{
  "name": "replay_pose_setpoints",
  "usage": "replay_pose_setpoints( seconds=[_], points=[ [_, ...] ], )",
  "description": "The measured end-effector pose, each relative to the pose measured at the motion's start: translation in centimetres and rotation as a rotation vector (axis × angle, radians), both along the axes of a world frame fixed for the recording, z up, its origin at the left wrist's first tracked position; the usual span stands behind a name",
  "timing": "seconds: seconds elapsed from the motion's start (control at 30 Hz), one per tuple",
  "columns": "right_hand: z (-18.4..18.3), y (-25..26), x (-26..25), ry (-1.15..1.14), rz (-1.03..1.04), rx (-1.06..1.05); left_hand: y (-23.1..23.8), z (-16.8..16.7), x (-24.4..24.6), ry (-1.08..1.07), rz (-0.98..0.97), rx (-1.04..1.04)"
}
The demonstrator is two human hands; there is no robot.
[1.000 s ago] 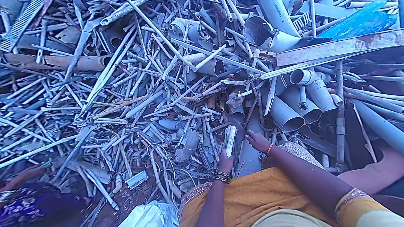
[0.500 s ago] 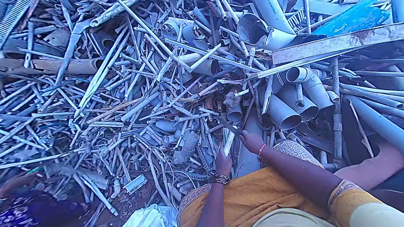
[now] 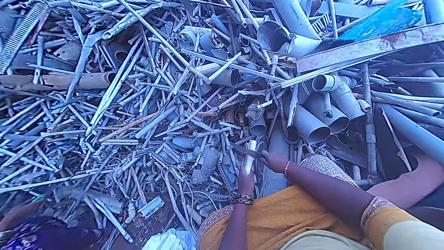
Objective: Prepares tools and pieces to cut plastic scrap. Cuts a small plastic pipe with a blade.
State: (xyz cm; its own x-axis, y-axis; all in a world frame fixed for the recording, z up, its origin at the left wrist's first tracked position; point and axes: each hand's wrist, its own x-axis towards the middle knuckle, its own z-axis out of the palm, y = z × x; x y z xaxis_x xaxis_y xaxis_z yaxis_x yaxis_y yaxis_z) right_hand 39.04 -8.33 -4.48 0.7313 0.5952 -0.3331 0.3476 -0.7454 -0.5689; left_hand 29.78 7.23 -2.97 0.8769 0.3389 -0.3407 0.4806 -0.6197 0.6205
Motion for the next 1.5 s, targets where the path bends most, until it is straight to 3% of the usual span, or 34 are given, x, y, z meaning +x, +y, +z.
replay_pose_setpoints(
  seconds=[0.07, 0.1, 0.17, 0.23, 0.33, 0.4, 0.57, 0.7, 0.83, 0.97, 1.1, 1.23, 1.4, 1.5],
  points=[
    [0.2, -0.2, 0.9, 0.054, -0.152, -0.008, -0.2, -0.1, -0.2, -0.009, -0.005, -0.047],
    [0.1, -0.3, 0.6, 0.045, -0.134, -0.025, -0.3, -0.2, -0.3, -0.012, 0.008, -0.098],
    [-0.3, -0.4, -0.7, -0.03, 0.057, 0.016, -0.4, -0.7, -0.4, -0.057, 0.125, -0.278],
    [-1.2, -0.5, -1.1, -0.083, 0.205, 0.149, -0.6, -0.7, -0.3, -0.113, 0.311, -0.624],
    [-0.9, -0.9, 0.8, 0.014, -0.011, 0.155, -0.2, 0.5, -0.3, -0.124, 0.509, -1.129],
    [-0.6, -1.0, 1.6, 0.025, -0.125, 0.125, 0.1, 0.8, -0.3, -0.108, 0.534, -1.246],
    [-0.4, -0.5, -1.4, -0.236, 0.143, 0.153, 0.2, 0.6, -0.1, -0.133, 0.572, -1.144],
    [0.0, -0.7, 0.8, -0.075, -0.063, 0.059, 0.4, 0.5, -0.5, -0.116, 0.546, -1.12],
    [-1.6, -0.9, -0.9, -0.233, 0.173, 0.275, 1.0, 0.6, -0.5, -0.115, 0.559, -1.224],
    [-1.2, -0.8, 0.5, -0.123, -0.049, 0.177, 1.0, 0.8, -0.8, -0.087, 0.55, -1.305],
    [-1.5, -0.7, -1.1, -0.212, 0.163, 0.215, 1.0, 0.7, -0.4, -0.086, 0.633, -1.304],
    [-0.3, -0.7, 0.8, -0.044, -0.111, 0.07, 0.6, 0.3, -0.4, -0.055, 0.56, -1.19],
    [-1.6, -1.7, -0.3, -0.218, 0.22, 0.238, -0.1, 0.4, -0.2, -0.097, 0.642, -1.049],
    [-0.4, -1.7, 0.9, -0.106, -0.005, 0.102, -0.4, 0.4, -0.1, -0.111, 0.632, -1.025]
  ],
)
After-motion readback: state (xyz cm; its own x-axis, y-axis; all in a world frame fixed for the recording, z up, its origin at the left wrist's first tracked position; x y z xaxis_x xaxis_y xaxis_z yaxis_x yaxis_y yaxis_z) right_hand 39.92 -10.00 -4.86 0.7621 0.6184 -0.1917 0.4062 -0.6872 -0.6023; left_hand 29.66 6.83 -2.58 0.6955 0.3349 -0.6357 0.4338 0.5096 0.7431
